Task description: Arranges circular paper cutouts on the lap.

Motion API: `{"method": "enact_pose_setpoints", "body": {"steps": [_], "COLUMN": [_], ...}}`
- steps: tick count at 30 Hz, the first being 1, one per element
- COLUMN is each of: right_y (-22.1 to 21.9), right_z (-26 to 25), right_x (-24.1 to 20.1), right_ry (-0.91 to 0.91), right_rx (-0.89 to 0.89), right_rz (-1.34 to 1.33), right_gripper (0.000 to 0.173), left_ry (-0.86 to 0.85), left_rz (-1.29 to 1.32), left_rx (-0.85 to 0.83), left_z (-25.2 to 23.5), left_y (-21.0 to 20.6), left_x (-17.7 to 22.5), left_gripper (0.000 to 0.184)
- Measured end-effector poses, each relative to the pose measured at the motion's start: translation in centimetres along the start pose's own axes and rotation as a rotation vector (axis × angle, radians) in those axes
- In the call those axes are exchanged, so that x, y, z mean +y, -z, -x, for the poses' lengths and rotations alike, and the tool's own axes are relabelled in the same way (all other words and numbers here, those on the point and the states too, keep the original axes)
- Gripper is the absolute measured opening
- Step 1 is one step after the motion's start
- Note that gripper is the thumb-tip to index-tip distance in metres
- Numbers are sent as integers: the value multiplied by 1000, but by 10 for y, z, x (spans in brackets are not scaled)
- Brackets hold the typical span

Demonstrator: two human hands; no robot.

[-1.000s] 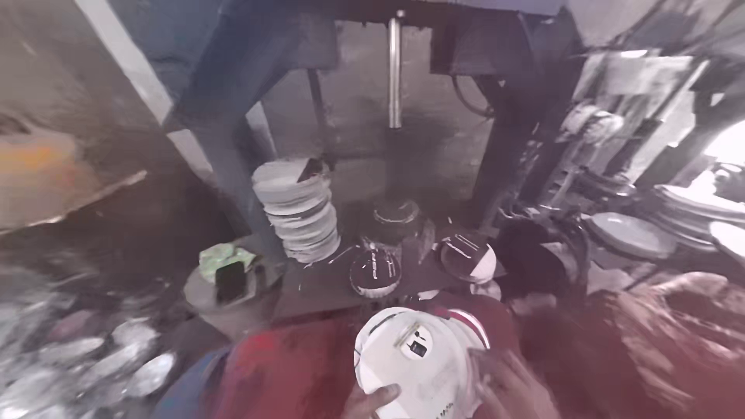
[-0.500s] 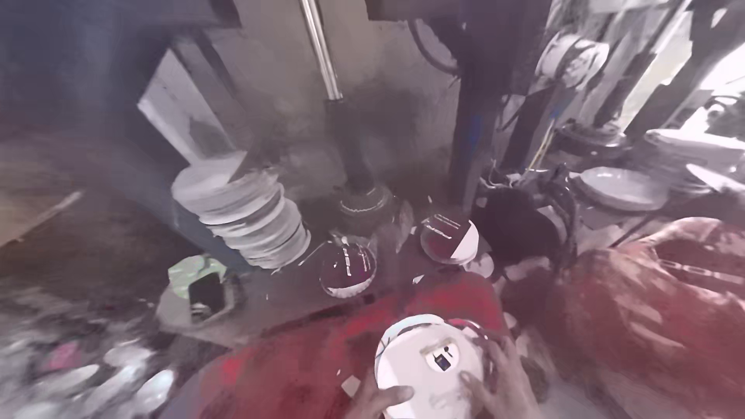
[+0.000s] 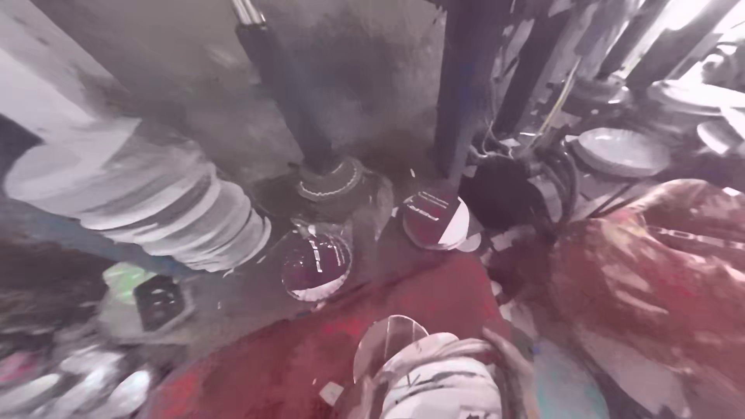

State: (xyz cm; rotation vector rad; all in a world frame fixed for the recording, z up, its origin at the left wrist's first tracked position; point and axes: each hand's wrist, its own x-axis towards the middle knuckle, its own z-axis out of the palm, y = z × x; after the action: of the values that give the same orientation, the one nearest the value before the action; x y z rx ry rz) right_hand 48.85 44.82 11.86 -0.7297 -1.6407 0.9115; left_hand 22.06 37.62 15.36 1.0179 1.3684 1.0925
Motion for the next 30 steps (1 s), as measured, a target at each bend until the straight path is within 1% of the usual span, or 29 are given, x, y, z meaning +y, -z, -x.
{"method": "enact_pose_setpoints", "body": {"steps": [1,2,4,5,8,10,12,14,15,17,18,20,21,22,24,26,27,28,30], "right_y": [1,1,1,-1,-5,-10,-12,-10,-8,-1,-1,0,1,3,6,7,8,6,3], "right_z": [2,4,10,14,12,7,4,2,1,2,3,6,8,12,18,22,22,21,18], "right_x": [4,6,8,7,-11,-16,-20,-32,-35,-33,-32,-30,-29,-29,-31,-34,-34,-35,-33], "right_ry": [10,28,83,115,140,199,233,174,157,151,165,200,204,193,165,123,106,112,137], "right_rx": [2,2,-1,5,0,57,84,62,22,-100,-119,-130,-136,-147,-129,-105,-119,-105,-74], "right_rz": [-28,-65,-101,-106,-80,-36,-4,57,82,63,49,76,86,83,54,44,53,59,51], "right_gripper": [77,77,78,79,74,70,68,69,71,75,76,73,70,67,60,56,57,57,55], "left_ry": [17,-2,-78,-79,23,23,-59,-217,-271,-327,-326,-311,-309,-302,-283,-245,-238,-235,-253], "left_rz": [34,15,-67,-46,210,278,286,200,168,147,135,56,-10,-102,-201,-176,-169,-165,-157], "left_rx": [14,18,11,3,-27,-73,-170,-318,-350,-385,-381,-341,-303,-238,-144,-161,-177,-200,-234], "left_z": [2,5,9,11,18,20,16,10,9,12,15,19,19,18,15,9,9,8,7], "left_y": [-7,-10,-12,-12,-16,-17,-16,-15,-18,-22,-24,-26,-28,-31,-33,-25,-22,-20,-17], "left_x": [11,18,18,18,20,19,16,16,19,22,26,33,35,37,36,27,25,24,20], "left_gripper": [51,52,47,47,56,56,48,51,54,55,56,68,76,79,74,99,104,105,97]}}
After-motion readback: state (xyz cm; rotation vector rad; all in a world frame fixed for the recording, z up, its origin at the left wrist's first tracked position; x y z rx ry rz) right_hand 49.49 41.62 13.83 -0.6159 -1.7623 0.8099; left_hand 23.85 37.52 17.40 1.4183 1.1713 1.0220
